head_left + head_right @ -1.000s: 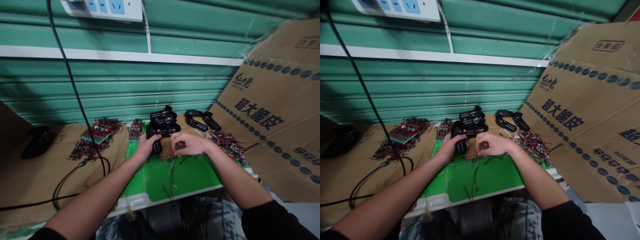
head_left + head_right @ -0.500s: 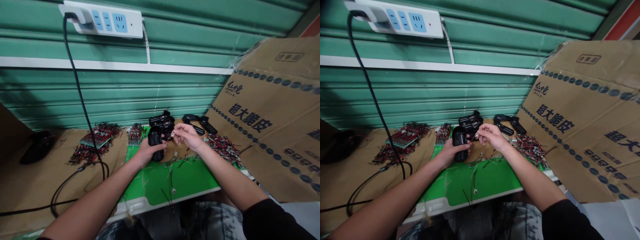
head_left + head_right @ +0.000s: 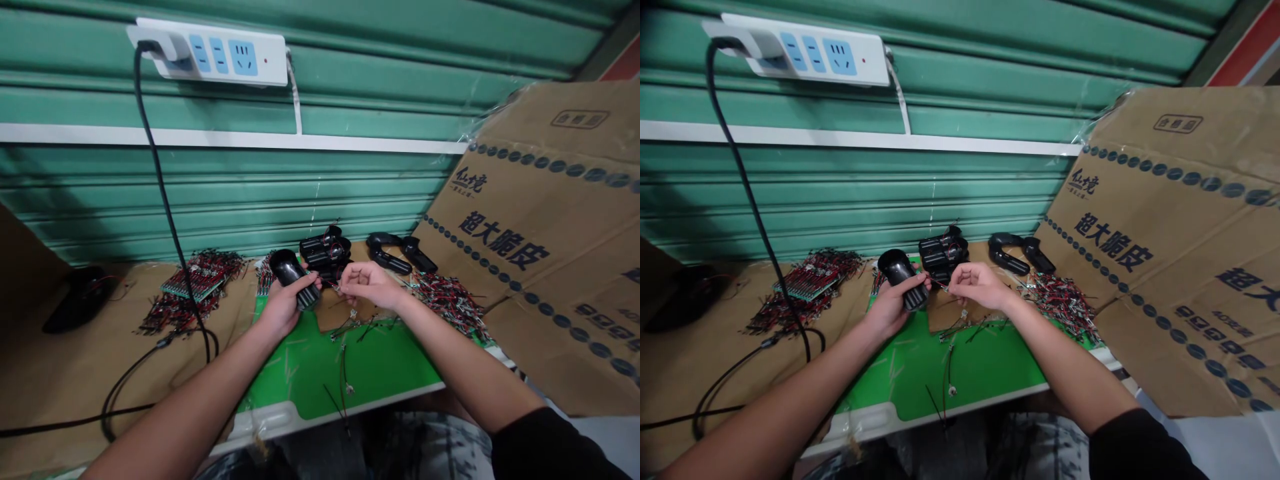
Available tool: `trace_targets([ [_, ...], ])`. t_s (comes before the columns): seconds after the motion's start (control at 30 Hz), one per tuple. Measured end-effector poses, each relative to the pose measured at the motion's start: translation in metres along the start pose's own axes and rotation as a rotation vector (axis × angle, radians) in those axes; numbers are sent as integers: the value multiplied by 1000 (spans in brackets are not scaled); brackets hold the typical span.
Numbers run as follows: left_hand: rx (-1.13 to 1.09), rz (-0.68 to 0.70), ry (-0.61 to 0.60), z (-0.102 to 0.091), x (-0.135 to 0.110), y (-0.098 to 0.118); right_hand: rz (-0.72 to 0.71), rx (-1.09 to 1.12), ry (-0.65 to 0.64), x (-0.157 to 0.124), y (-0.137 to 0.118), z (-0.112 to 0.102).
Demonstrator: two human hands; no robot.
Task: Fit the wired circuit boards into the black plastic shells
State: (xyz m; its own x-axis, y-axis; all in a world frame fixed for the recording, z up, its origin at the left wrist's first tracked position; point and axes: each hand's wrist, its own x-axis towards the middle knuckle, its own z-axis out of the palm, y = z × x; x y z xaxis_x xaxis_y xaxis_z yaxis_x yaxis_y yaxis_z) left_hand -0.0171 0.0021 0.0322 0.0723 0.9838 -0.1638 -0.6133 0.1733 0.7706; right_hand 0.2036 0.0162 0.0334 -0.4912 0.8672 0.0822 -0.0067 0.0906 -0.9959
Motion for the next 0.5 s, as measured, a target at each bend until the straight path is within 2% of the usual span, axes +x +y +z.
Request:
trace_targets([
  [0.13,48,-11,-14,1,-1,-1,12,14,-5,1,1,3],
  [0.33,81,-34,3,3,-3,-4,-76,-91,70,4,6,7],
  [0.5,85,-33,22,2,-1,-7,-47,-151,82,5,13,11],
])
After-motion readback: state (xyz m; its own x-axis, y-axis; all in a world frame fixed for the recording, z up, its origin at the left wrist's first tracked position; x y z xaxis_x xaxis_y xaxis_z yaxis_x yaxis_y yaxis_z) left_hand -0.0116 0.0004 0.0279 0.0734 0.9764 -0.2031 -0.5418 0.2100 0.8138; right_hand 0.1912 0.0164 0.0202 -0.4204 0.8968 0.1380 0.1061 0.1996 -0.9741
